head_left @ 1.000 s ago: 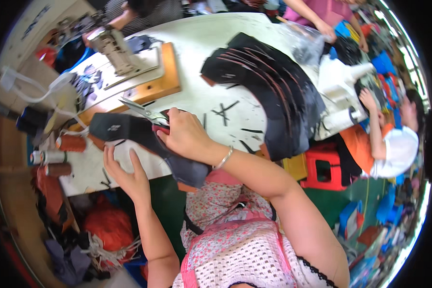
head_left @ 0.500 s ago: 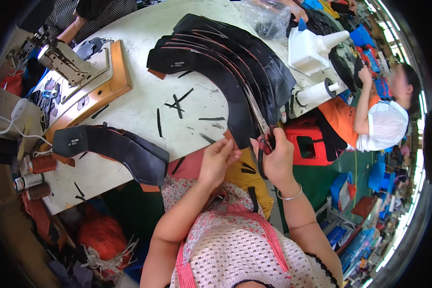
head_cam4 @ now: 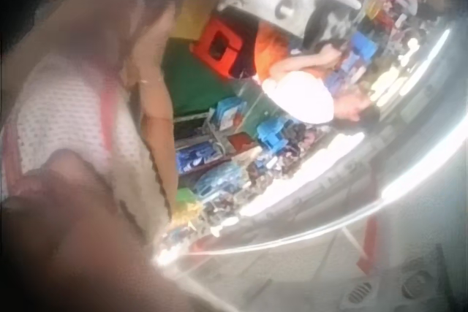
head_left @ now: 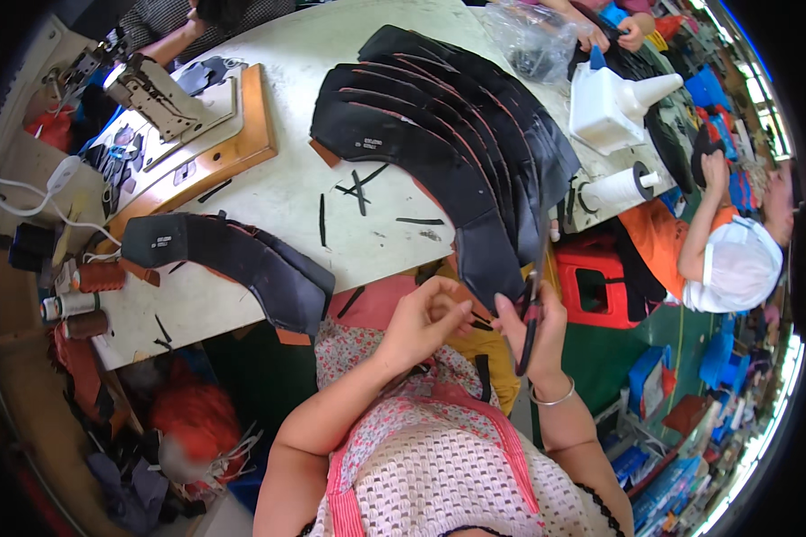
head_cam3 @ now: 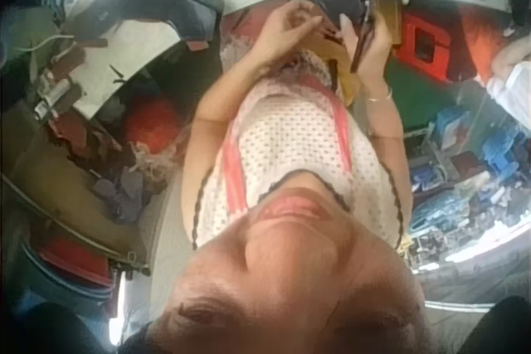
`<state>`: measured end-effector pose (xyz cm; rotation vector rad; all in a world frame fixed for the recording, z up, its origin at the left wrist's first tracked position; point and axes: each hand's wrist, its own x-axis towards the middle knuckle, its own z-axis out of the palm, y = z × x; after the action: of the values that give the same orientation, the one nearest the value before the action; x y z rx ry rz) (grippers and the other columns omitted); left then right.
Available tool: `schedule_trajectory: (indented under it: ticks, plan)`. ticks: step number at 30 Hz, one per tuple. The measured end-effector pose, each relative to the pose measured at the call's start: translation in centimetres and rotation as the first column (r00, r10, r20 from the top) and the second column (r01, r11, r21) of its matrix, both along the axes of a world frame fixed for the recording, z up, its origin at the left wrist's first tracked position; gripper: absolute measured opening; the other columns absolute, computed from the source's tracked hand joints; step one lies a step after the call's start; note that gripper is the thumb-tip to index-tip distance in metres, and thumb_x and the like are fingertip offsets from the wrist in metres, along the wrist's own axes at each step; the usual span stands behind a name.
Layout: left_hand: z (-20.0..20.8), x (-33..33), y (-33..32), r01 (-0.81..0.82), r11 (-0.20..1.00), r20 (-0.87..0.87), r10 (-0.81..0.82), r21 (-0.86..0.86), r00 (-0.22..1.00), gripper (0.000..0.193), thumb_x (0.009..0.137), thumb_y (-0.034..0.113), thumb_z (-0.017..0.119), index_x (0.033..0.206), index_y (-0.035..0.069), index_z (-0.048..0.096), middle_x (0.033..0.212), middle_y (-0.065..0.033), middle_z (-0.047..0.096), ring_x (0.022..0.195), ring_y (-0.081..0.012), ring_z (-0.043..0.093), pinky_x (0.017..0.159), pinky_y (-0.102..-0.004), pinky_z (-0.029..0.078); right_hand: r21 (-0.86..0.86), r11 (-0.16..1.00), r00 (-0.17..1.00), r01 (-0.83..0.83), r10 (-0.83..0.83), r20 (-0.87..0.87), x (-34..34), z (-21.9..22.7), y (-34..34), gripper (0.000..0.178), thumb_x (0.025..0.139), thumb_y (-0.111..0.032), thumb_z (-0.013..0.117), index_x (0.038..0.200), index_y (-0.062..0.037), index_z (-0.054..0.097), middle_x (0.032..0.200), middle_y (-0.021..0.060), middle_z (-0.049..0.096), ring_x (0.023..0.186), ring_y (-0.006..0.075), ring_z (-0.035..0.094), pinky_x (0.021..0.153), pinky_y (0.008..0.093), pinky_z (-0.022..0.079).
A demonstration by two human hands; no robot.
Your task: The person trims excess material from the edges of leather pieces one at a time using scissors and places them onto the table.
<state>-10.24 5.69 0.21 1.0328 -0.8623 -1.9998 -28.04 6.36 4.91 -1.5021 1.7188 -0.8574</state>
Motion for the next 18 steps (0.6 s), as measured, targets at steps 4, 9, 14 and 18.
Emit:
schedule_trajectory:
  ticks: [4,9,14,18]
  plan:
    - [1.1,2.4,-2.3,-0.133,0.938,0.468,0.279,-0.32,0.839,0.037,0.093,0.017,0.058,0.122,-0.001,0.043,0.1,-0.0132,0.062,0.093,-0.0195,0.062,0.081,-0.0297,0.051,0.247,0.962,0.843,0.12,-0.23,0.486,0.8,1.2,-0.7,0.021,0.08,-0.008,0.069,0.091,0.0028,0.054,0.071,0.0056,0.059,0.056,0.0104,0.054,0.051,0.0231,0.043]
    - [0.4,2.4,-1.8,-0.267,0.931,-0.039,0.285,0.248,0.958,0.05,0.094,0.024,0.056,0.131,-0.004,0.037,0.114,-0.0155,0.055,0.103,-0.0193,0.057,0.089,-0.0295,0.048,-0.092,0.856,0.859,-0.51,0.511,-0.004,-1.3,1.3,0.9,0.03,0.073,-0.002,0.07,0.097,0.0033,0.052,0.08,0.0091,0.058,0.068,0.0149,0.058,0.058,0.0252,0.046]
    - [1.5,2.4,-1.4,-0.192,0.936,-0.109,0.232,0.295,0.966,0.056,0.09,0.018,0.063,0.131,-0.007,0.033,0.103,-0.0082,0.056,0.087,-0.0101,0.057,0.075,-0.0209,0.047,-0.182,0.887,0.87,-0.425,0.456,0.186,0.0,1.6,2.3,0.029,0.07,-0.003,0.068,0.095,0.0046,0.055,0.076,0.0087,0.061,0.064,0.0166,0.061,0.059,0.0246,0.047]
    - [2.6,1.4,-0.6,-0.372,0.898,-0.257,0.426,0.234,0.868,0.049,0.089,0.009,0.063,0.127,-0.001,0.035,0.098,-0.0051,0.054,0.081,-0.007,0.054,0.069,-0.0188,0.044,-0.092,0.906,0.873,-0.412,0.422,0.246,0.2,2.6,3.2,0.037,0.071,-0.006,0.065,0.106,0.005,0.057,0.082,0.0082,0.064,0.07,0.0158,0.062,0.066,0.0275,0.05]
